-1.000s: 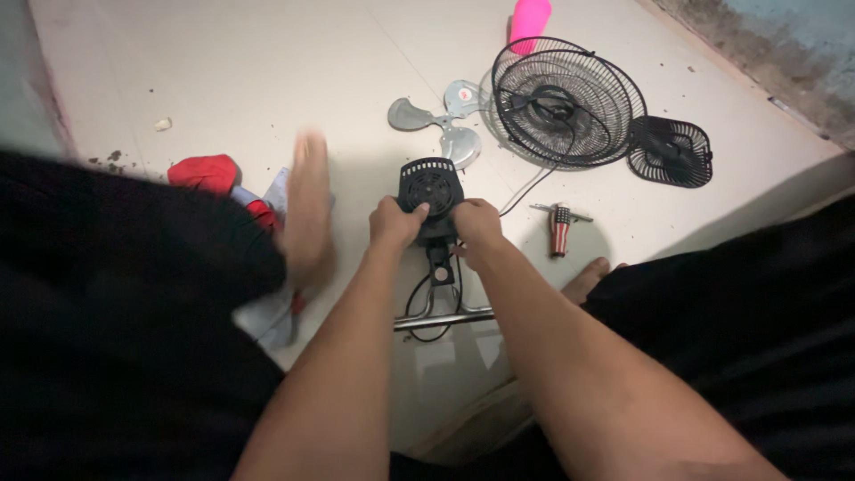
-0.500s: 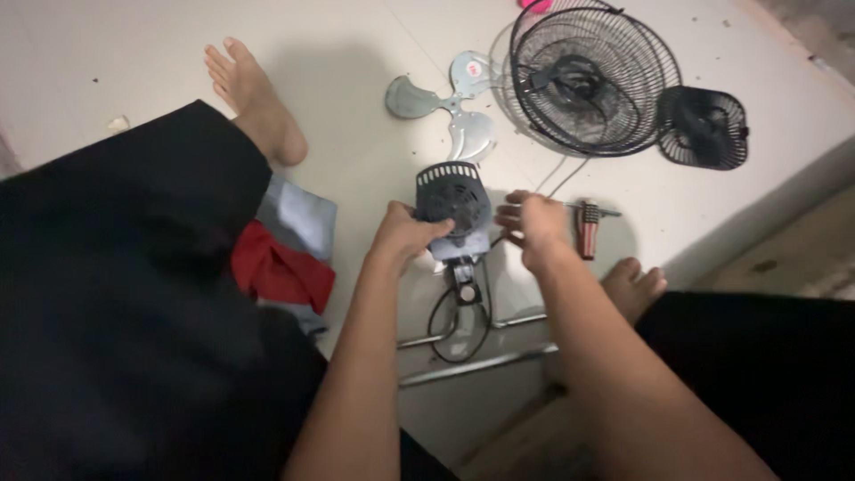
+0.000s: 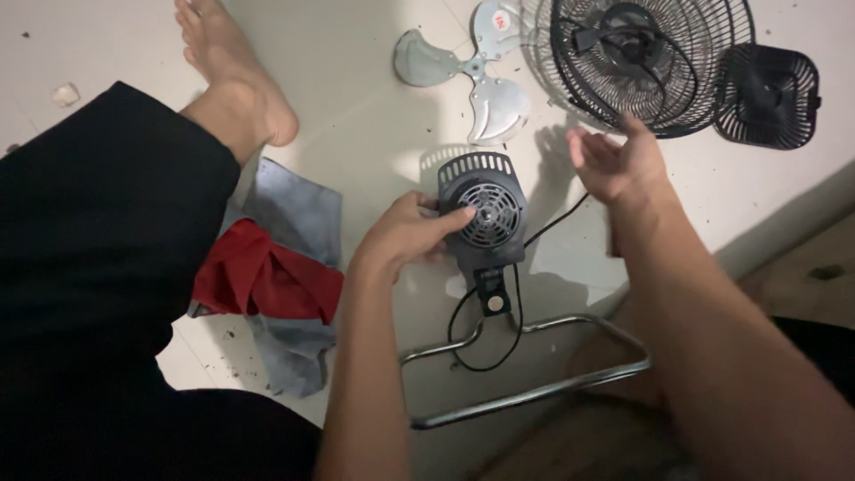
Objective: The person wipes the fan motor housing with a cloth, then attaches the front wire cage to the fan stand. They use a screwdriver to tighten the central screw securing the cage. The person then adjusts the cage alignment and continues tightening the screw.
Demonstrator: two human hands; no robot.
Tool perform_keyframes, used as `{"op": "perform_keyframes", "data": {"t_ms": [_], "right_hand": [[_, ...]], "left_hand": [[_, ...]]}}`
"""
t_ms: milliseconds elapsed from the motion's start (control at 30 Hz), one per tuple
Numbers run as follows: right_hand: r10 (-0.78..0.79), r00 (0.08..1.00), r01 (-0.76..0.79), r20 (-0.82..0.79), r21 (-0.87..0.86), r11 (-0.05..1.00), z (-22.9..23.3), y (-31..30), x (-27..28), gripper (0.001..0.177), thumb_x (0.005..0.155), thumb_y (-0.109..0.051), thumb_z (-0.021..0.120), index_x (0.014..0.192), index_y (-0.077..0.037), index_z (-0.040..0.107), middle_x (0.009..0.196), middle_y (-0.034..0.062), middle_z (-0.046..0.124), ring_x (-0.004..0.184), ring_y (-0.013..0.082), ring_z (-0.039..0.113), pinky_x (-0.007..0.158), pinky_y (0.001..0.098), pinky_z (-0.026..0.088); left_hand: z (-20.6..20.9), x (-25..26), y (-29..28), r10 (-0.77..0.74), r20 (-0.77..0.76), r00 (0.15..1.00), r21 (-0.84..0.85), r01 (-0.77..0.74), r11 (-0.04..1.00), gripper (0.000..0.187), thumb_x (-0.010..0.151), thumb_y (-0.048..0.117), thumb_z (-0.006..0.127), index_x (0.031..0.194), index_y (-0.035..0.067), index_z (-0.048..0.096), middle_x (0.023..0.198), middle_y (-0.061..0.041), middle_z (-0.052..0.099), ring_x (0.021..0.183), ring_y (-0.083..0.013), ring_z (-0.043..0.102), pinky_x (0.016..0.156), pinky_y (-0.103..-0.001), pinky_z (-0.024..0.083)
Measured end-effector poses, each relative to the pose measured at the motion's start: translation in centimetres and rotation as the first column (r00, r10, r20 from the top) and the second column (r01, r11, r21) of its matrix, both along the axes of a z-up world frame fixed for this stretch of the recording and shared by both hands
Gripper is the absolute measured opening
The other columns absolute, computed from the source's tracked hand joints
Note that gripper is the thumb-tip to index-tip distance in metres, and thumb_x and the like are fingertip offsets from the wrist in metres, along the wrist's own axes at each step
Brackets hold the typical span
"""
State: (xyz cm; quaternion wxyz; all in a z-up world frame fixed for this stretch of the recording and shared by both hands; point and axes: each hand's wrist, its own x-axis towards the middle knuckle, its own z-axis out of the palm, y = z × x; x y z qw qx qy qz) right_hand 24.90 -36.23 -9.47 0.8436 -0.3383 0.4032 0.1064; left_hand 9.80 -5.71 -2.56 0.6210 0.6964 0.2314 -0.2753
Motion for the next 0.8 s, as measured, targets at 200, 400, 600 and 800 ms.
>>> {"op": "perform_keyframes", "data": {"t_ms": [200, 400, 600, 800], "right_hand": [[-0.079, 0.995, 0.084, -0.059, 0.082, 0.993, -4.2, -2.8, 4.8, 0.042, 0.104, -0.033, 0.047, 0.128, 0.0, 0.056, 0.121, 0.0278, 0.069, 0.104, 0.0376, 0.073, 0.084, 0.0418, 0.067], [-0.005, 0.999, 0.0, -0.04, -0.121, 0.993, -3.8, -4.4, 7.5, 0.029, 0.108, -0.017, 0.053, 0.11, 0.006, 0.07, 0.098, 0.0184, 0.077, 0.077, 0.0239, 0.078, 0.061, 0.0265, 0.068], [-0.212, 0.974, 0.217, -0.073, 0.061, 0.974, 5.8, -5.6, 5.5, 0.024, 0.107, -0.004, 0.048, 0.098, 0.007, 0.067, 0.086, 0.0172, 0.076, 0.066, 0.0198, 0.073, 0.051, 0.0237, 0.061], [-0.15, 0.974, 0.222, -0.168, 0.604, 0.765, 13.6, -3.4, -1.3, 0.023, 0.104, -0.012, 0.06, 0.086, 0.003, 0.064, 0.065, 0.0126, 0.067, 0.044, 0.0145, 0.056, 0.038, 0.0226, 0.043]], "left_hand": [[0.3, -0.2, -0.1, 0.009, -0.006, 1.0, 0.021, -0.009, 1.0, 0.07, 0.079, 0.049, 0.077, 0.121, -0.005, 0.062, 0.097, -0.014, 0.074, 0.076, -0.0172, 0.07, 0.063, -0.032, 0.061], [0.7, -0.3, -0.1, 0.047, 0.053, 0.997, 0.111, -0.052, 0.992, 0.069, 0.083, 0.052, 0.07, 0.123, -0.004, 0.062, 0.097, -0.014, 0.074, 0.073, -0.0189, 0.068, 0.063, -0.034, 0.056], [0.0, -0.8, -1.0, 0.187, 0.115, 0.976, 0.137, -0.202, 0.97, 0.063, 0.086, 0.05, 0.069, 0.119, -0.003, 0.064, 0.097, -0.013, 0.073, 0.081, -0.0188, 0.068, 0.07, -0.034, 0.055], [0.2, -0.1, -1.7, 0.262, 0.214, 0.941, 0.182, -0.302, 0.936, 0.061, 0.091, 0.048, 0.065, 0.118, -0.006, 0.065, 0.105, -0.018, 0.072, 0.096, -0.0259, 0.069, 0.083, -0.038, 0.054]]}}
